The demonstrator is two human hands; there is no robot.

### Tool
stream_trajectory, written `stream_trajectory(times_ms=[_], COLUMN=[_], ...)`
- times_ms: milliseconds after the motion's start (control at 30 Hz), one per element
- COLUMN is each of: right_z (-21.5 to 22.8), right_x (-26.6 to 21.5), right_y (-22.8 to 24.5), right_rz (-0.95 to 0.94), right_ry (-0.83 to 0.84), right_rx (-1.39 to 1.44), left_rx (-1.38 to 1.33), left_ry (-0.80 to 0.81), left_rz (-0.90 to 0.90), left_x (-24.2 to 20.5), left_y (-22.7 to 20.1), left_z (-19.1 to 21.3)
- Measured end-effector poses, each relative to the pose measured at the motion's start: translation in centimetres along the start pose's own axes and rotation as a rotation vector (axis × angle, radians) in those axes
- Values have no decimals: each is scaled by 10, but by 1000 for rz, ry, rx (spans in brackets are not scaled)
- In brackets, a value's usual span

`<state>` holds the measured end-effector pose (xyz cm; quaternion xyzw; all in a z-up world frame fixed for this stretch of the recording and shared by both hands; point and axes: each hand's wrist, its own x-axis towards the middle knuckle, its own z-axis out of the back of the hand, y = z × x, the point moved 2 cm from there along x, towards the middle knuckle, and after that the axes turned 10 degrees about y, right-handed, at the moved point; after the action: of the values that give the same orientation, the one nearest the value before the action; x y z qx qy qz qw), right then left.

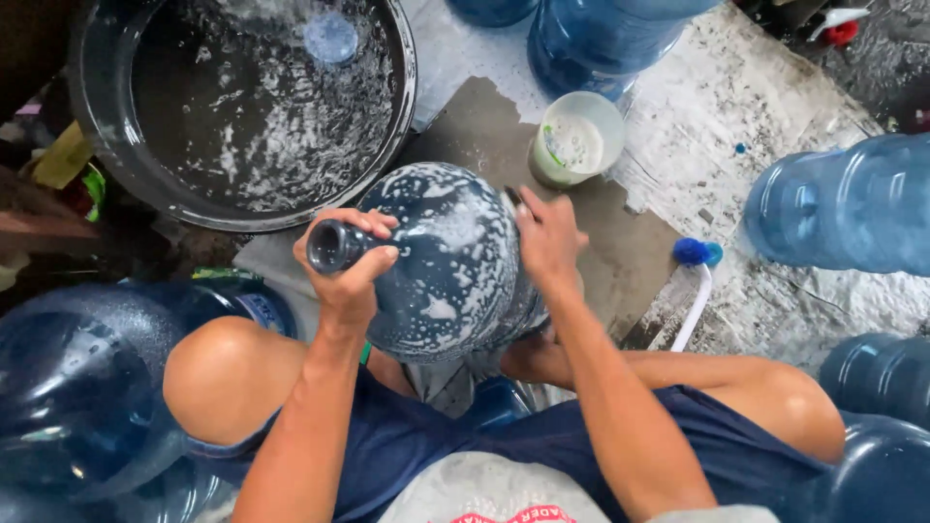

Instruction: The person scrubs the exterior of a large blue water dispenser bottle using a small brush and soapy water. They rotate the bottle to clean different sides and dip the brush into a nearby container of soapy water as needed.

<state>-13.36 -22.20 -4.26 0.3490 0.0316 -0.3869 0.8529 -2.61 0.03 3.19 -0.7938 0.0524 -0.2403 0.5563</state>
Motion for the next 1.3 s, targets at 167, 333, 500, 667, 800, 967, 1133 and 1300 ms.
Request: stream_trajectory(times_ms=[167, 333, 500, 667, 800, 967, 1133, 1300], right_z=[15, -42, -18, 17, -14, -93, -68, -62], right_x=[-58, -143, -62, -3, -108, -130, -73, -81], right_y=[34, -2, -16, 4, 31, -33, -22, -10], right_rz=[324, 587, 93, -139, 273, 30, 307, 268], right_ry=[-103, -536, -288, 100, -441, -107, -452, -462], right_rx=[104, 88, -57, -79, -59, 193, 148, 291], left_rx=[167, 175, 3, -89, -10, 37, 22, 105], left_ry=[-118, -623, -337, -92, -58, -388, -355, -425], left_rz=[16, 327, 93, 15, -53, -11, -74, -98], left_x=[3, 0, 2, -2, 8, 5, 13, 5], left_y=[-8, 9, 20, 15, 11, 25, 32, 25], left_z=[3, 13, 13, 20, 15, 15, 16, 11])
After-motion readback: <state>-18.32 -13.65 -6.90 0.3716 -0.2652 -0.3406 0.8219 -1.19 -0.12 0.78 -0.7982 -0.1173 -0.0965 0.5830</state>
